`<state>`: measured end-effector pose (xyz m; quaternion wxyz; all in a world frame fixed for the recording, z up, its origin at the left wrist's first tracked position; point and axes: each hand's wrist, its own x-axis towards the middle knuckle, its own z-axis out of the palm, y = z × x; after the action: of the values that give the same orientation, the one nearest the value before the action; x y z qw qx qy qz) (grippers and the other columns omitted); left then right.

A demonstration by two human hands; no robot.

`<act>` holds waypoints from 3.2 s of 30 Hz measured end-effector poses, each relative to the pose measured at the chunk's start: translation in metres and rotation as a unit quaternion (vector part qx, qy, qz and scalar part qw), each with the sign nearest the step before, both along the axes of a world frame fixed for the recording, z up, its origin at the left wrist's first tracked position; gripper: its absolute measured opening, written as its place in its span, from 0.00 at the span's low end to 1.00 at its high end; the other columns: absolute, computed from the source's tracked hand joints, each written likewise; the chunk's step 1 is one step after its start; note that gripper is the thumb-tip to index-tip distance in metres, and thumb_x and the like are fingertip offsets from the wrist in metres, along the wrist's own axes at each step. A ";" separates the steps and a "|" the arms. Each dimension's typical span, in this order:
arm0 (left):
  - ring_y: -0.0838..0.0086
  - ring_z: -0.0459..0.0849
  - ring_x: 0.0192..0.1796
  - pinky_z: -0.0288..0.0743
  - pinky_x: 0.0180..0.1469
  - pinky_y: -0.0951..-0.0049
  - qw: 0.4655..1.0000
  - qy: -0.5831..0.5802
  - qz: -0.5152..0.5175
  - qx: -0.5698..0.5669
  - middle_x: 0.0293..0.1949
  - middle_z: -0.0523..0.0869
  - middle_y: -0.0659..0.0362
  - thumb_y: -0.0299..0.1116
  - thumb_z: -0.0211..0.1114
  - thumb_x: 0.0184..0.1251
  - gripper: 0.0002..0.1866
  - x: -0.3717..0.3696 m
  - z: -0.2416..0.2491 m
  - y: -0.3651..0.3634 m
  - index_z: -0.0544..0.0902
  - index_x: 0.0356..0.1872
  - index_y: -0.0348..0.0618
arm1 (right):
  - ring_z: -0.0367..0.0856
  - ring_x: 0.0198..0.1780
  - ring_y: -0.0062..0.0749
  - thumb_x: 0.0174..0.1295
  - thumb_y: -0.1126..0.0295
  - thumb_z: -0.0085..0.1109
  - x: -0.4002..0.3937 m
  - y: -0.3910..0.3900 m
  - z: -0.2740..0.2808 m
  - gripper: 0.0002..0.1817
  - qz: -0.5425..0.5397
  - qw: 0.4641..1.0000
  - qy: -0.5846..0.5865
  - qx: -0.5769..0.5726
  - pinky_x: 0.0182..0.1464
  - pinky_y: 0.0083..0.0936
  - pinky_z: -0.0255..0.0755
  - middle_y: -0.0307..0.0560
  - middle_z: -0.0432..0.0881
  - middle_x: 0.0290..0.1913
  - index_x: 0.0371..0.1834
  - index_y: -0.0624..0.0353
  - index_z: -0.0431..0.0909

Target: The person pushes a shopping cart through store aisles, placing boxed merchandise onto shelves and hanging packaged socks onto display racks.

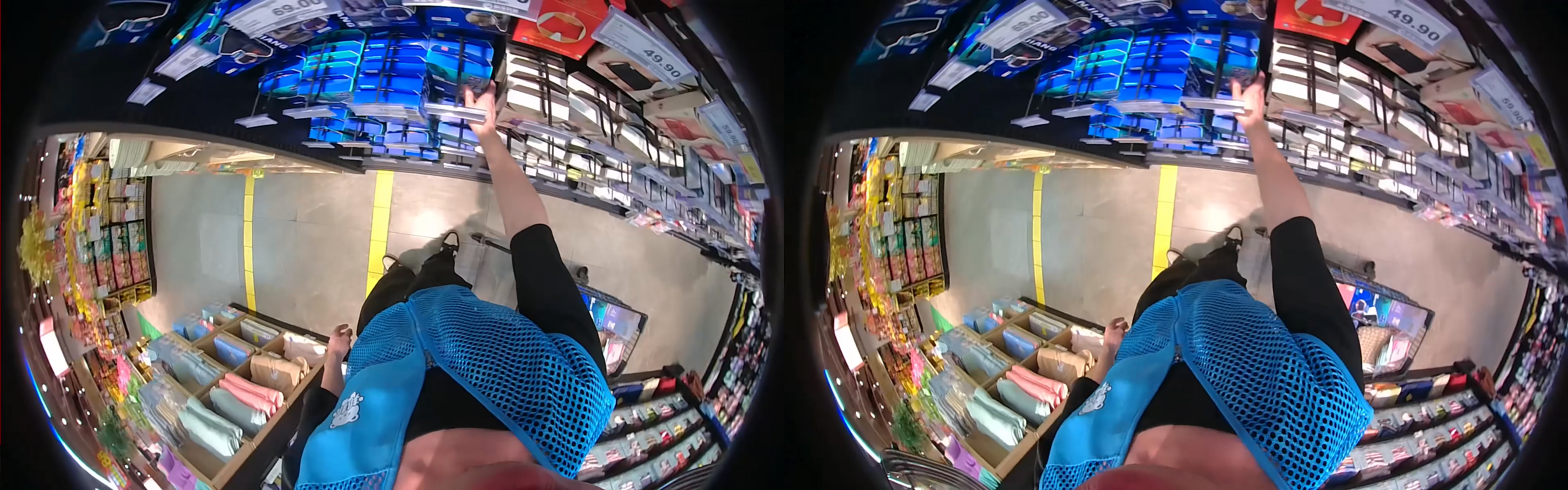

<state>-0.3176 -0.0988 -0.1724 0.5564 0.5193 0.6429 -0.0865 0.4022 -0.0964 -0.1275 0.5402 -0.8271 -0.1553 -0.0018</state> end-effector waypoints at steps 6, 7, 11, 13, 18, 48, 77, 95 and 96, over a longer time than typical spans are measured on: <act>0.72 0.80 0.30 0.75 0.35 0.72 0.995 0.045 -0.090 0.023 0.35 0.85 0.53 0.36 0.59 0.59 0.23 0.005 -0.007 0.046 0.75 0.55 0.37 | 0.62 0.66 0.57 0.60 0.53 0.56 -0.047 -0.032 -0.030 0.48 0.042 0.998 0.052 0.001 0.67 0.33 0.57 0.74 0.63 0.63 0.70 0.74 0.39; 0.72 0.80 0.30 0.75 0.36 0.72 0.990 0.074 -0.121 0.014 0.35 0.85 0.52 0.36 0.59 0.58 0.24 0.009 -0.013 0.057 0.74 0.55 0.35 | 0.64 0.66 0.53 0.62 0.57 0.56 -0.069 -0.039 -0.022 0.44 0.025 0.994 0.079 0.067 0.66 0.33 0.59 0.71 0.65 0.63 0.70 0.72 0.41; 0.72 0.81 0.30 0.76 0.36 0.72 0.986 0.039 -0.160 0.019 0.35 0.85 0.52 0.36 0.58 0.58 0.24 0.028 -0.042 0.099 0.74 0.55 0.35 | 0.70 0.62 0.41 0.64 0.67 0.54 -0.182 -0.138 0.005 0.29 0.041 0.983 0.142 0.106 0.63 0.34 0.63 0.57 0.72 0.60 0.67 0.62 0.58; 0.71 0.81 0.30 0.76 0.37 0.72 0.975 0.006 -0.223 0.021 0.33 0.85 0.52 0.38 0.58 0.59 0.23 0.041 -0.059 0.125 0.75 0.54 0.35 | 0.71 0.61 0.46 0.63 0.71 0.54 -0.240 -0.186 0.031 0.25 -0.008 0.999 0.045 -0.024 0.63 0.36 0.63 0.58 0.73 0.57 0.63 0.61 0.63; 0.64 0.83 0.41 0.76 0.45 0.69 0.883 -0.037 -0.466 -0.039 0.40 0.84 0.47 0.39 0.56 0.62 0.22 0.104 -0.119 0.173 0.75 0.53 0.35 | 0.68 0.58 0.55 0.59 0.72 0.57 -0.386 -0.307 0.097 0.23 -0.273 0.897 -0.164 -0.306 0.62 0.42 0.61 0.60 0.71 0.55 0.57 0.65 0.67; 0.52 0.49 0.73 0.52 0.67 0.51 0.145 -0.297 -0.843 0.424 0.56 0.80 0.60 0.44 0.45 0.63 0.21 0.463 0.100 -0.351 0.87 0.38 0.49 | 0.81 0.26 0.51 0.62 0.43 0.43 -0.535 -0.506 0.067 0.28 -0.474 0.810 0.264 -0.223 0.32 0.44 0.75 0.57 0.80 0.20 0.23 0.58 0.79; 0.49 0.65 0.65 0.66 0.62 0.57 0.281 -0.342 -0.886 0.140 0.73 0.49 0.52 0.26 0.56 0.56 0.39 0.714 0.115 -0.753 0.54 0.71 0.51 | 0.80 0.25 0.29 0.59 0.60 0.59 -0.406 -0.945 0.022 0.23 -0.703 0.575 0.398 0.129 0.30 0.25 0.75 0.50 0.81 0.28 0.48 0.68 0.71; 0.49 0.76 0.56 0.68 0.59 0.55 0.319 -0.157 -0.908 0.223 0.53 0.78 0.42 0.39 0.57 0.59 0.41 0.825 0.146 -1.096 0.47 0.72 0.64 | 0.83 0.24 0.33 0.56 0.66 0.59 -0.276 -1.320 0.010 0.14 -0.646 0.645 0.408 0.026 0.30 0.29 0.76 0.52 0.83 0.24 0.38 0.68 0.80; 0.49 0.76 0.56 0.68 0.59 0.55 0.314 -0.167 -0.908 0.222 0.53 0.78 0.42 0.39 0.57 0.59 0.41 0.834 0.145 -1.115 0.47 0.72 0.64 | 0.84 0.25 0.33 0.55 0.66 0.59 -0.265 -1.344 0.018 0.14 -0.639 0.651 0.409 0.023 0.31 0.29 0.77 0.53 0.84 0.25 0.37 0.67 0.81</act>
<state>0.5168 -1.2140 -0.0269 0.0884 0.8845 -0.3439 -0.3027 0.1367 -1.4399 -0.1098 0.4333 -0.6261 0.6481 -0.0115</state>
